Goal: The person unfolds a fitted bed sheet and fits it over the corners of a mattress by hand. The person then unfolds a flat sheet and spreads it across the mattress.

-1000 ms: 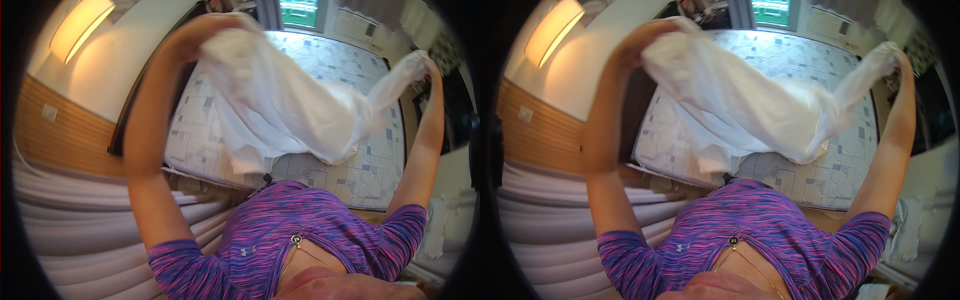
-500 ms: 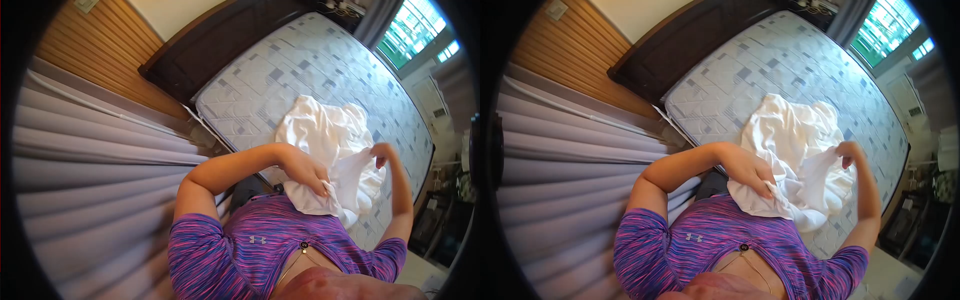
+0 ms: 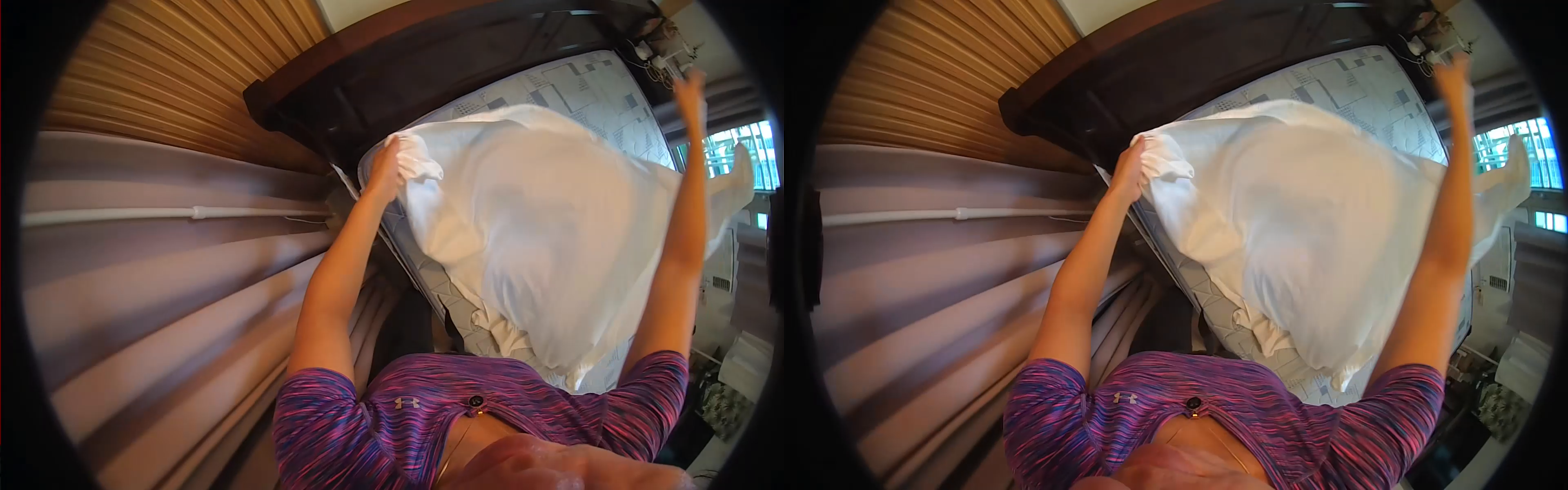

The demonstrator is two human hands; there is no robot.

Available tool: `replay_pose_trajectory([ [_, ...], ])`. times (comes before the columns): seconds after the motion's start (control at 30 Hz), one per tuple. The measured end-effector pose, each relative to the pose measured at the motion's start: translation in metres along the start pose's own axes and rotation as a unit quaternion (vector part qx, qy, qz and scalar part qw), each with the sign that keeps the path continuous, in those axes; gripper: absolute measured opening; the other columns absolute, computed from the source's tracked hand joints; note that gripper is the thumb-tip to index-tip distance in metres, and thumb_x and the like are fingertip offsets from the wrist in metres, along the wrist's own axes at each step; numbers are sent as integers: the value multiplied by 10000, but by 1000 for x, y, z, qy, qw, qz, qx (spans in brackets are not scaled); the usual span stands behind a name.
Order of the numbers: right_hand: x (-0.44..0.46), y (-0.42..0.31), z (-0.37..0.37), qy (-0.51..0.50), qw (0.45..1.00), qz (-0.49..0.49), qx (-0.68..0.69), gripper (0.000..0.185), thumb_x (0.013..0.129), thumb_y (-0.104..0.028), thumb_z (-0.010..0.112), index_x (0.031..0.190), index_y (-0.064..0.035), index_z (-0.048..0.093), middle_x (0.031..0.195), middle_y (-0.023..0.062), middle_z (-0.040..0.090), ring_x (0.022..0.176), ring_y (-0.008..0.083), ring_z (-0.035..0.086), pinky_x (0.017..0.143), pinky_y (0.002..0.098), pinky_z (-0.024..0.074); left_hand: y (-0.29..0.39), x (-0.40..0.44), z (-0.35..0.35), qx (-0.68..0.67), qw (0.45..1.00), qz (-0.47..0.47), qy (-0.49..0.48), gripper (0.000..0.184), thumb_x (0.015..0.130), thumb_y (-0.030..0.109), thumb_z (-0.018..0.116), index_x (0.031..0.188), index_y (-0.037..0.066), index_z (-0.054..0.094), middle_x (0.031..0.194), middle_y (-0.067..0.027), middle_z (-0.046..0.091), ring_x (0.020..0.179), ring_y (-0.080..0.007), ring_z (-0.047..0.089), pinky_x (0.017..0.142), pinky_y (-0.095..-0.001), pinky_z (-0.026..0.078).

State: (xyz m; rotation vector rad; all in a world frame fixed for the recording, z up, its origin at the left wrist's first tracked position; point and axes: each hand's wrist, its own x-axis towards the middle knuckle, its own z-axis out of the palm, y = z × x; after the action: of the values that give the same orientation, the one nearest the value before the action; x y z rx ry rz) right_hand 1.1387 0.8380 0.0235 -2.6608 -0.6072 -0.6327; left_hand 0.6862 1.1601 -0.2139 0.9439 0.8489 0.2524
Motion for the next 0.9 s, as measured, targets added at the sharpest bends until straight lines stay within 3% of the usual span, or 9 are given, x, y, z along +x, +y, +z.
replay_pose_trajectory([
  [0.07, -60, -104, 91, -131, 944, -298, 52, 386, 743, -255, 504, 1083, -81, 446, 1112, 157, 458, 939, 303, 490, 756, 357, 397, 26, -22, 27, 27, 999, -35, -26, 354, 822, 386, 415, 843, 59, 550, 683, -31, 582, 524, -115, 538, 439, -231, 396],
  [0.13, -165, -216, 116, -493, 843, -141, 163, 528, 652, -156, 624, 1138, -87, 428, 1081, 136, 486, 923, 280, 496, 796, 343, 378, 30, -27, 41, 29, 992, -47, -109, 352, 822, 373, 424, 839, 48, 558, 718, -26, 577, 605, -101, 548, 547, -224, 427],
  [0.17, -200, -280, 76, -404, 814, -397, 132, 577, 621, -158, 652, 1147, -95, 425, 1065, 139, 497, 948, 278, 492, 853, 341, 345, 33, -32, 45, 47, 989, -33, -138, 353, 821, 370, 430, 857, 43, 560, 738, -26, 576, 642, -98, 547, 583, -225, 425],
  [0.27, -269, -273, 195, -567, 714, -373, 174, 462, 643, -106, 565, 1094, -87, 469, 937, 163, 557, 942, 273, 502, 870, 331, 330, 28, -28, 27, 81, 986, -1, -149, 353, 810, 355, 459, 899, 28, 557, 779, -31, 576, 703, -96, 542, 634, -227, 419],
  [0.47, -258, -276, 279, -512, 812, -180, 213, 134, 696, -131, 540, 776, -26, 564, 688, 129, 587, 649, 207, 568, 589, 311, 425, -46, 14, -91, 167, 967, -83, -172, 303, 737, 222, 557, 928, -13, 550, 809, -39, 572, 702, -101, 520, 635, -222, 405],
  [0.63, -299, -321, 364, -447, 819, -318, 167, 166, 701, -191, 524, 823, -85, 564, 762, 160, 579, 746, 322, 554, 665, 405, 442, -117, 65, -160, 192, 979, -34, -58, 241, 699, 152, 523, 857, -27, 565, 719, -34, 566, 650, -116, 519, 586, -245, 403],
  [0.73, -341, -345, 417, -391, 836, -366, 120, 333, 696, -167, 500, 1025, -116, 520, 1068, 99, 484, 996, 255, 460, 805, 378, 389, -133, 86, -177, 108, 991, -44, 61, 247, 715, 157, 488, 881, -11, 559, 766, -56, 578, 710, -150, 544, 647, -257, 422],
  [0.8, -361, -359, 435, -311, 826, -457, 109, 379, 688, -190, 515, 1054, -93, 502, 1025, 89, 504, 1016, 237, 446, 855, 379, 348, -143, 100, -187, -361, 924, -19, 123, 311, 726, 184, 468, 991, 28, 514, 919, -106, 568, 832, -213, 545, 748, -288, 420],
  [0.9, -377, -378, 459, -245, 827, -488, 136, 362, 659, -189, 529, 1003, -77, 513, 955, 80, 526, 946, 238, 479, 830, 391, 347, -141, 104, -196, -384, 914, -47, 125, 347, 770, 252, 441, 1044, 42, 470, 993, -117, 540, 900, -230, 524, 814, -318, 402],
])
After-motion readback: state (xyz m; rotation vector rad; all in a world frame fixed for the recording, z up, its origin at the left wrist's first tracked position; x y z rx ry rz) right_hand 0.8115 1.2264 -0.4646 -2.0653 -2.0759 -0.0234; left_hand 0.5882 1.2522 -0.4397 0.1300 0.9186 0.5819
